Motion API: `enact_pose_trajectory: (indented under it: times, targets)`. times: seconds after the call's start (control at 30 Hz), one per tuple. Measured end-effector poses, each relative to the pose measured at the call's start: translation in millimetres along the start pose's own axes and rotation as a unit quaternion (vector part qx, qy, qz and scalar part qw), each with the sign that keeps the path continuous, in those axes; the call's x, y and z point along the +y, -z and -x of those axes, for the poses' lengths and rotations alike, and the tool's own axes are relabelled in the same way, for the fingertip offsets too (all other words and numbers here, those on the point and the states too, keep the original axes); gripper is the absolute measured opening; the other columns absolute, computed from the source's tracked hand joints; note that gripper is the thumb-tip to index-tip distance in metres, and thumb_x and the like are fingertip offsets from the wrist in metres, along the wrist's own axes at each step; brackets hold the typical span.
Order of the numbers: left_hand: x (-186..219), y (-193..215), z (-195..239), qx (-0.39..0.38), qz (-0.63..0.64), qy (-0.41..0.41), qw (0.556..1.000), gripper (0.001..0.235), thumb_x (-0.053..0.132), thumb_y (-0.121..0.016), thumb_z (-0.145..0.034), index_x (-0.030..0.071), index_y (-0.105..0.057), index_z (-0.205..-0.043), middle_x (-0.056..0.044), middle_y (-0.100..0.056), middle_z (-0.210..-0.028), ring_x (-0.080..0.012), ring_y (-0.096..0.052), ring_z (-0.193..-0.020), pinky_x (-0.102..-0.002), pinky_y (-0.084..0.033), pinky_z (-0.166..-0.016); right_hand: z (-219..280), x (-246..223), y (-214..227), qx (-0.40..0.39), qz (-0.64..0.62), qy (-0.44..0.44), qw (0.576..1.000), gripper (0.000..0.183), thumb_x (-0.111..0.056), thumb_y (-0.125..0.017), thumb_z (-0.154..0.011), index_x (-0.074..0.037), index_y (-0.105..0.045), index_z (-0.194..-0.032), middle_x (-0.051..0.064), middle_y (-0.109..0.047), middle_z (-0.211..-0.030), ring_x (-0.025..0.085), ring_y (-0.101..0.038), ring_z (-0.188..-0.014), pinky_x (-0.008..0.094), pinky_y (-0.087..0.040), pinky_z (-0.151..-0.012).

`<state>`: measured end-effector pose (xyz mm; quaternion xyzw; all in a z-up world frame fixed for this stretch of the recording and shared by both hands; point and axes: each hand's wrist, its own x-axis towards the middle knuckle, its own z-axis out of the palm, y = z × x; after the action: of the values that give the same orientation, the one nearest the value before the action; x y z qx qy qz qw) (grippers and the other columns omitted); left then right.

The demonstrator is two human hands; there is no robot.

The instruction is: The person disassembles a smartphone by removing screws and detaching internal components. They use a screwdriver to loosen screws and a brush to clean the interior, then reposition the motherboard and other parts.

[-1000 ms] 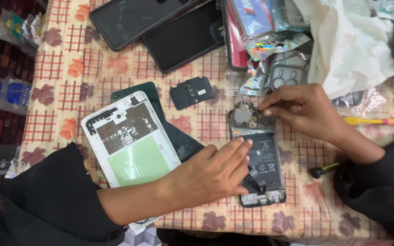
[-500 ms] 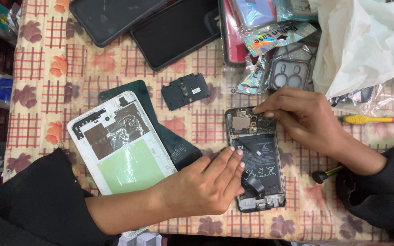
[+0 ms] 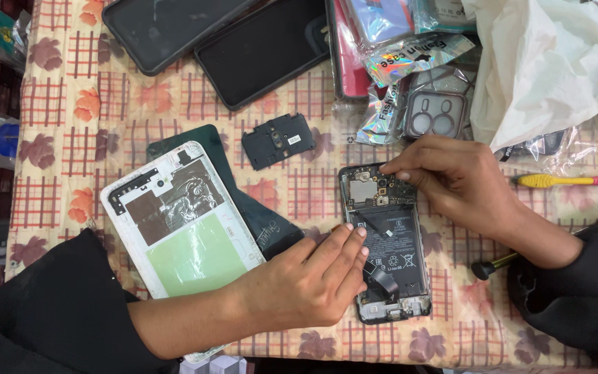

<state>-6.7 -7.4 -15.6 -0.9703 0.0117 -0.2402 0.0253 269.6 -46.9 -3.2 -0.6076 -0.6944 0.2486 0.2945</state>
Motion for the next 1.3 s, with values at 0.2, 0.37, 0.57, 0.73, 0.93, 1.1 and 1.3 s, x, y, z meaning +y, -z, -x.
enact_pose_trajectory:
  times: [0.2, 0.37, 0.57, 0.73, 0.93, 1.1, 1.3]
  targets:
    - [-1, 1, 0, 0.003, -0.002, -0.001, 1.000, 0.033, 0.025, -0.064, -0.101, -0.005, -0.075, -0.105, -0.023, -0.075, -0.114, -0.0326, -0.071, -0.113, -0.032, -0.059, -0.075, -1, -1, -1, 0.009, 0.016, 0.071, 0.997, 0.020, -0.006, -0.075, -0.087, -0.007, -0.077, -0.107, 0.005, -0.071, -0.095, 0.017, -0.069, -0.081, 0.031, -0.055, -0.067]
    - [-2, 3, -1, 0.002, -0.008, -0.005, 1.000, 0.027, 0.022, -0.063, -0.100, -0.002, -0.075, -0.104, -0.022, -0.074, -0.116, -0.0319, -0.071, -0.114, -0.032, -0.058, -0.076, 0, -10, -2, 0.049, 0.138, 0.138, 0.980, 0.025, -0.018, -0.084, -0.079, -0.012, -0.079, -0.103, 0.005, -0.071, -0.097, 0.022, -0.066, -0.086, 0.036, -0.056, -0.071]
    - [-2, 5, 0, -0.002, -0.016, -0.002, 1.000, 0.025, 0.022, -0.063, -0.098, 0.000, -0.074, -0.104, -0.020, -0.074, -0.118, -0.0305, -0.070, -0.115, -0.032, -0.058, -0.077, 1, -19, -2, 0.054, 0.171, 0.116, 0.977, 0.026, -0.020, -0.086, -0.077, -0.013, -0.081, -0.101, 0.003, -0.071, -0.093, 0.020, -0.062, -0.077, 0.035, -0.053, -0.061]
    - [-2, 5, -1, -0.003, -0.012, 0.004, 1.000, 0.024, 0.021, -0.063, -0.097, 0.001, -0.074, -0.103, -0.020, -0.074, -0.119, -0.0299, -0.070, -0.114, -0.033, -0.059, -0.078, 2, -18, -2, 0.072, 0.197, 0.135, 0.968, 0.023, -0.019, -0.086, -0.077, -0.013, -0.082, -0.099, 0.003, -0.071, -0.094, 0.021, -0.061, -0.078, 0.036, -0.053, -0.062]
    - [-1, 2, 1, 0.005, 0.011, 0.017, 1.000, 0.047, 0.043, -0.061, -0.102, -0.002, -0.074, -0.104, -0.021, -0.073, -0.119, -0.0305, -0.069, -0.115, -0.034, -0.057, -0.079, 4, -17, -2, 0.078, 0.210, 0.153, 0.962, 0.030, -0.023, -0.086, -0.074, -0.014, -0.082, -0.102, 0.003, -0.072, -0.097, 0.020, -0.060, -0.078, 0.035, -0.053, -0.063]
    - [-3, 2, 0, 0.007, 0.022, 0.027, 0.999, 0.053, 0.051, -0.061, -0.105, 0.000, -0.073, -0.104, -0.019, -0.073, -0.119, -0.0304, -0.067, -0.119, -0.034, -0.057, -0.082, 2, -17, 1, 0.065, 0.208, 0.143, 0.966, 0.031, -0.024, -0.086, -0.073, -0.016, -0.082, -0.102, 0.002, -0.072, -0.099, 0.020, -0.060, -0.078, 0.035, -0.053, -0.063]
    - [-7, -1, -6, -0.025, 0.080, 0.114, 0.990, 0.064, 0.056, -0.061, -0.098, 0.000, -0.068, -0.128, -0.022, -0.061, -0.136, -0.0373, -0.051, -0.137, -0.037, -0.056, -0.079, 5, -18, 3, 0.036, 0.199, 0.129, 0.971, 0.037, -0.027, -0.086, -0.073, -0.015, -0.081, -0.109, 0.005, -0.071, -0.105, 0.021, -0.066, -0.082, 0.036, -0.057, -0.067]
